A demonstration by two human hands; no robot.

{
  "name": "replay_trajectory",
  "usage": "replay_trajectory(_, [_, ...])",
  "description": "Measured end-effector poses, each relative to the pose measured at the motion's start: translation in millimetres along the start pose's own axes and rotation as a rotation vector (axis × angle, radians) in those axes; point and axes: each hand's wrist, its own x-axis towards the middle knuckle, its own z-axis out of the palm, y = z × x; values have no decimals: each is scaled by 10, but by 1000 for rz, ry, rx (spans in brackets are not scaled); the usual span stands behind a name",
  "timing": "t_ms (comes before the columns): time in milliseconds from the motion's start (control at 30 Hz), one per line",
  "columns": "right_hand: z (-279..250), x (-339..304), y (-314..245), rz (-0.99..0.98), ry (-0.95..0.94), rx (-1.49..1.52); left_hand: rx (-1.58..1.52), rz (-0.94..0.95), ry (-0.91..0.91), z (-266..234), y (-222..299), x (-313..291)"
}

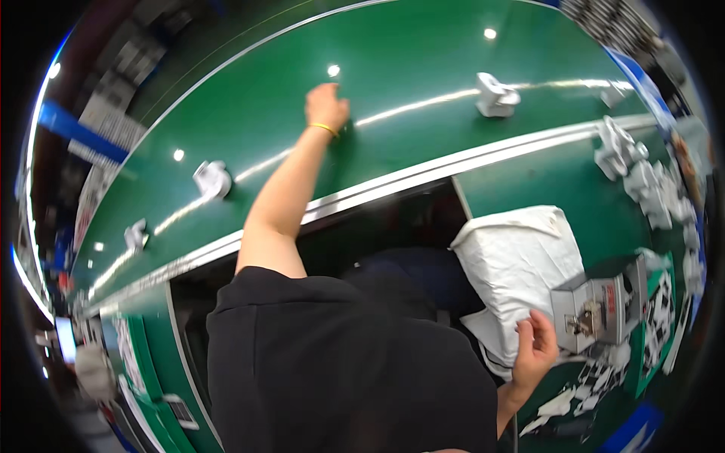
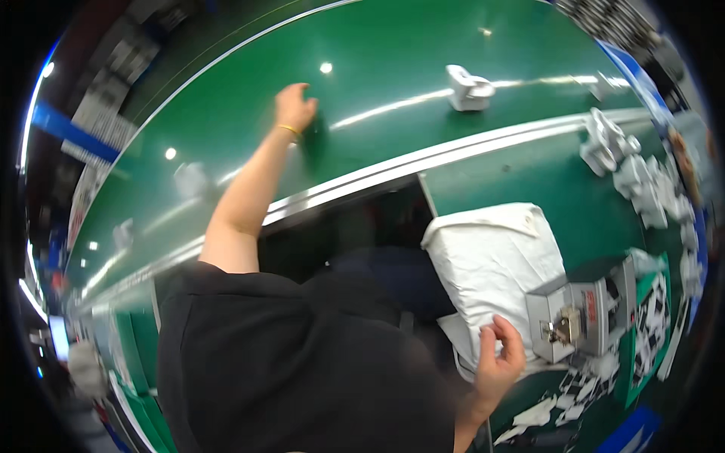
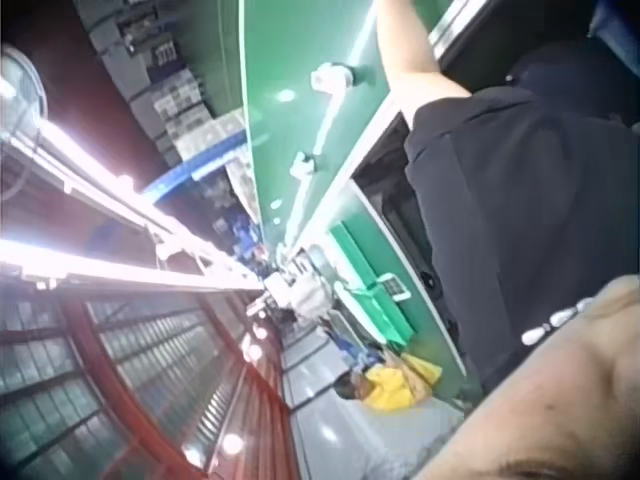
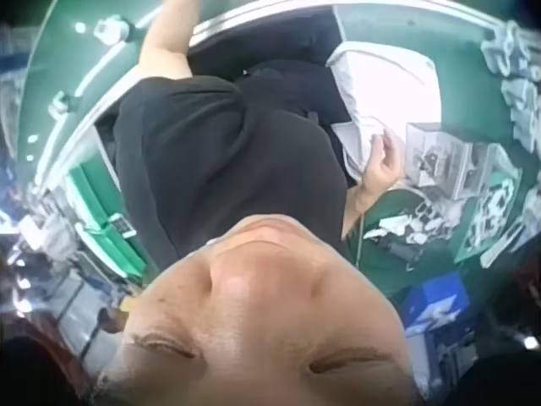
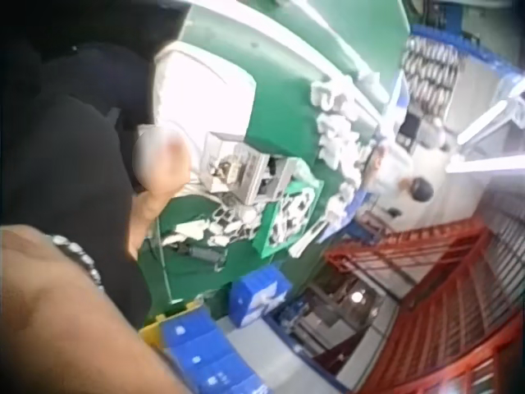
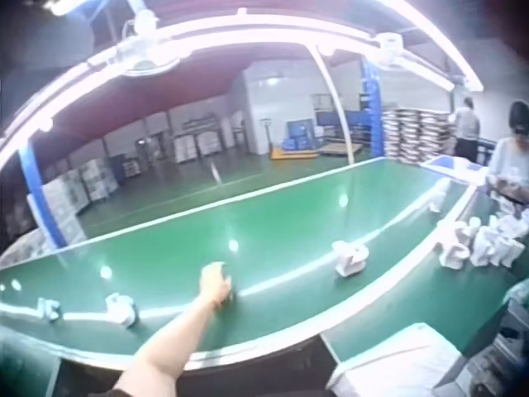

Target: Assembling plastic housing units using an electric screwdriver and placing finished parts on a conveyor belt.

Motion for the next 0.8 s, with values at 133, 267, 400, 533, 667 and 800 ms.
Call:
replay_trajectory(133, [-139, 113, -40, -49, -17, -17, 692, -557, 8, -1291, -1302, -312])
replay_trajectory(267, [-160, 246, 23, -102, -78, 5, 190, -1012, -269, -1883, -2680, -1081])
replay_trajectory(400, [-60, 159, -2, -99, -87, 47, -138, -973, -66, -1631, -2542, -1086])
replay_trajectory(533, [-8, -49, -148, -33, -15, -8, -995, -787, -233, -1176, -845, -485])
replay_trajectory(667, [43, -126, -330, -136, 79, -74, -1397, -266, -779, -1170, 1309, -500])
replay_trajectory(800, [109, -166, -534, -270, 161, -93, -1778, -129, -1295, -1530, 2833, -1186])
